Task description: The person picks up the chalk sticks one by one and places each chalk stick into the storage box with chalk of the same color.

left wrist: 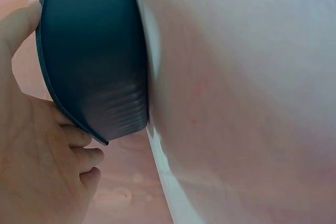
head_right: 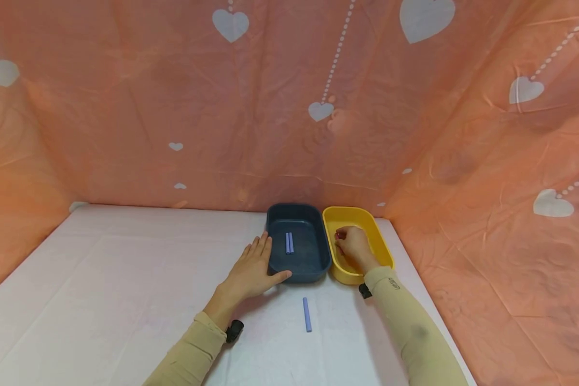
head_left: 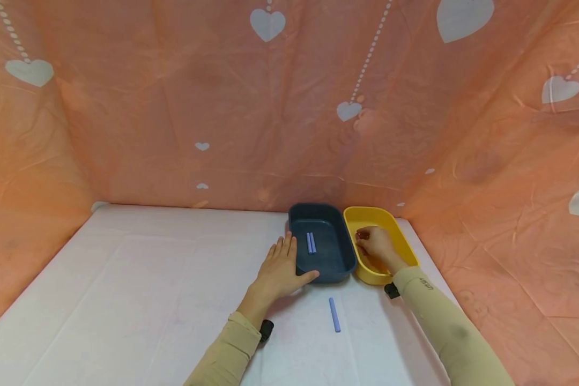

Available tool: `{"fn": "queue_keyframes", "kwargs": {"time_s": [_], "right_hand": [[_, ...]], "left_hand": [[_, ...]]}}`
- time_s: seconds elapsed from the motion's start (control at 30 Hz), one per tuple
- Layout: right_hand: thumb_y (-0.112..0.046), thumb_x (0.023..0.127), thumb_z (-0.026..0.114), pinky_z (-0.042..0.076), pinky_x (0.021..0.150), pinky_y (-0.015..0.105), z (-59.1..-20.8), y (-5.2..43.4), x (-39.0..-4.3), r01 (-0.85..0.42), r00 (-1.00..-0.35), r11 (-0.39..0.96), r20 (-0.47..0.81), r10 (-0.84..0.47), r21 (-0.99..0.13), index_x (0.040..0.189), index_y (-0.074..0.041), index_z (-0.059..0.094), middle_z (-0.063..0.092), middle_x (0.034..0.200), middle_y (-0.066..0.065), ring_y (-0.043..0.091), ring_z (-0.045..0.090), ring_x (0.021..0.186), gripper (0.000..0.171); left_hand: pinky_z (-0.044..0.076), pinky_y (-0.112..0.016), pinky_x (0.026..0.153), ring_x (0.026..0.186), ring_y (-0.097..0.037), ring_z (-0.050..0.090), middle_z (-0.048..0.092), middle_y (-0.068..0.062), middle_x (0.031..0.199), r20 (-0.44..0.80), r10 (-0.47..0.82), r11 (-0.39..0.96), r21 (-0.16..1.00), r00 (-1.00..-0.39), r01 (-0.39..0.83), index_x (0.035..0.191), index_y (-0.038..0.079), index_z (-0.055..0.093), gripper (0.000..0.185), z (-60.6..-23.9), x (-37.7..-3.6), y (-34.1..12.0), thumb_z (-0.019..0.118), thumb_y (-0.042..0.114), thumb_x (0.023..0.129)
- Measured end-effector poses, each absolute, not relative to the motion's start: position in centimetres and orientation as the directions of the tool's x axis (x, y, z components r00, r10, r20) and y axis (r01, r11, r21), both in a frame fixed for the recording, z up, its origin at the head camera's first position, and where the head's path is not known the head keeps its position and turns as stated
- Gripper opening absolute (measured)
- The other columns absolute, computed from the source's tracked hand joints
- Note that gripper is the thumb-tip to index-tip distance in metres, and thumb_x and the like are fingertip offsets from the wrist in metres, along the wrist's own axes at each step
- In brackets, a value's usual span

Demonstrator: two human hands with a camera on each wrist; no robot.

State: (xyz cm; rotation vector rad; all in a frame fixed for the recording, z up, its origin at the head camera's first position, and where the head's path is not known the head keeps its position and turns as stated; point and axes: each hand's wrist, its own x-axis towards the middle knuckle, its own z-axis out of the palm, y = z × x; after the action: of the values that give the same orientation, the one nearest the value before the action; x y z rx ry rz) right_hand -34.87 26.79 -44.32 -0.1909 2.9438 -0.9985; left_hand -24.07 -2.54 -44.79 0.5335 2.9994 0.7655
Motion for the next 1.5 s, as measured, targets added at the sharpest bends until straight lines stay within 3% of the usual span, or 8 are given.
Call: {"fn": "queue_keyframes", "kwargs": {"time_s": [0.27, 0.77, 1.03, 1.33, 1.5], "right_hand": [[0.003, 0.100, 0.064, 0.054, 0.064, 0.022, -44.2, 26.9, -34.5, -0.059, -0.994, 0.767, -0.032, -0.103, -0.639, 0.124, 0.011, 0.067, 0.069, 0.093, 0.016, 0.017, 0.061, 0.065, 0.025], [0.005, 0.097, 0.065, 0.054, 0.060, 0.023, -44.0, 27.0, -34.4, -0.104, -0.993, 0.763, 0.022, -0.116, -0.638, 0.126, 0.012, 0.066, 0.072, 0.102, 0.022, 0.016, 0.062, 0.061, 0.030], [-0.001, 0.101, 0.063, 0.059, 0.064, 0.026, -42.9, 26.6, -33.7, -0.049, -0.997, 0.725, -0.007, -0.074, -0.687, 0.132, 0.008, 0.063, 0.067, 0.113, 0.025, 0.028, 0.069, 0.071, 0.032], [-0.003, 0.100, 0.064, 0.056, 0.073, 0.025, -41.8, 26.6, -31.9, -0.179, -0.984, 0.726, 0.126, -0.127, -0.664, 0.128, 0.011, 0.065, 0.067, 0.120, 0.027, 0.033, 0.069, 0.089, 0.031], [-0.004, 0.100, 0.065, 0.057, 0.075, 0.026, -41.1, 26.6, -30.5, -0.220, -0.975, 0.716, 0.168, -0.144, -0.663, 0.126, 0.009, 0.067, 0.068, 0.121, 0.026, 0.032, 0.069, 0.091, 0.030]], "left_hand": [[0.016, -0.050, 0.128, 0.158, -0.040, 0.017, 0.012, -0.022, 0.172, 0.097, 0.331, 0.819, 0.465, -0.939, 0.337, 0.162, -0.006, 0.022, 0.108, -44.8, -24.0, -2.3, 0.063, 0.067, 0.093], [0.013, -0.049, 0.129, 0.159, -0.039, 0.014, 0.009, -0.020, 0.173, 0.081, 0.321, 0.824, 0.466, -0.944, 0.321, 0.163, -0.004, 0.021, 0.108, -44.8, -24.0, -2.2, 0.061, 0.068, 0.094], [0.012, -0.049, 0.129, 0.159, -0.038, 0.012, 0.007, -0.019, 0.173, 0.067, 0.316, 0.824, 0.475, -0.946, 0.309, 0.164, -0.003, 0.019, 0.109, -44.7, -24.1, -2.3, 0.059, 0.070, 0.094], [0.012, -0.049, 0.129, 0.159, -0.038, 0.012, 0.007, -0.019, 0.173, 0.067, 0.316, 0.828, 0.468, -0.947, 0.309, 0.164, -0.004, 0.018, 0.108, -44.8, -24.1, -2.4, 0.060, 0.069, 0.095], [0.012, -0.049, 0.129, 0.160, -0.037, 0.011, 0.007, -0.019, 0.173, 0.064, 0.316, 0.825, 0.474, -0.946, 0.308, 0.164, -0.004, 0.018, 0.108, -44.8, -24.1, -2.4, 0.060, 0.069, 0.095]]}}
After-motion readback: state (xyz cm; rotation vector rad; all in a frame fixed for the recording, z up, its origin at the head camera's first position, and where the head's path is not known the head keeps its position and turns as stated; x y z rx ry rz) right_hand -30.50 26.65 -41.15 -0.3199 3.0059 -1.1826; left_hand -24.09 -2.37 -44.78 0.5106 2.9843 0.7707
